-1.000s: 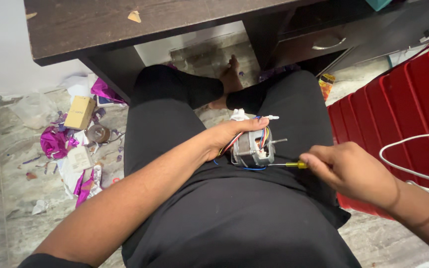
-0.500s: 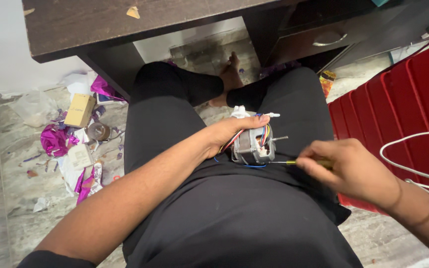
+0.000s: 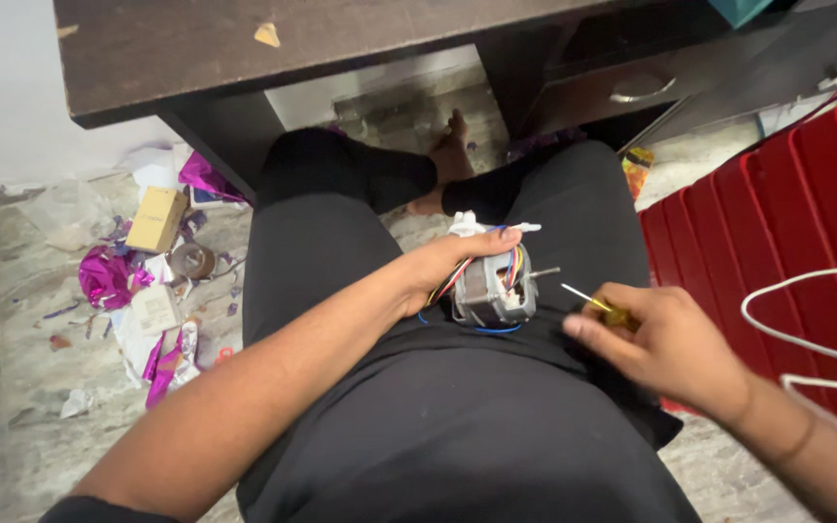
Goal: The person sits on the floor and uses a yellow screwdriver to adjust screws on a small electrical motor held in their hands. They rotate the motor to access different sides and continue tightening or loosening components.
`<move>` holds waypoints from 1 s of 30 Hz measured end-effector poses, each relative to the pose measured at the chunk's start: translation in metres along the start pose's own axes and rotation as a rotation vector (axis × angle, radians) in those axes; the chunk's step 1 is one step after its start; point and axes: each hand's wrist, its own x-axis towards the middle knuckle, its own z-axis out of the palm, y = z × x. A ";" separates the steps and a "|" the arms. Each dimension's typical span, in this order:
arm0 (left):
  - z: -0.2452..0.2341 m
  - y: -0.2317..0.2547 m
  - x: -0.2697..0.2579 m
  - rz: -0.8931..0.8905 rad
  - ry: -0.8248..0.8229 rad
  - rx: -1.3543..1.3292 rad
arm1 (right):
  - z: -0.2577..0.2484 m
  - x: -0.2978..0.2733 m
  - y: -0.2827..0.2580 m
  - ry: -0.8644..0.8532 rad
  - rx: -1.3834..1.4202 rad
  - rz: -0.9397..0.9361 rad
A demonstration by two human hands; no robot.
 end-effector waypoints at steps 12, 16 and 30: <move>-0.023 0.008 -0.018 0.357 0.179 -0.570 | 0.060 0.042 -0.040 0.353 0.896 -0.180; -0.025 0.016 -0.029 0.330 0.279 -0.613 | 0.048 0.057 -0.057 0.471 0.955 -0.213; -0.029 0.013 -0.022 0.358 0.300 -0.555 | 0.059 0.114 -0.055 0.386 1.110 -0.413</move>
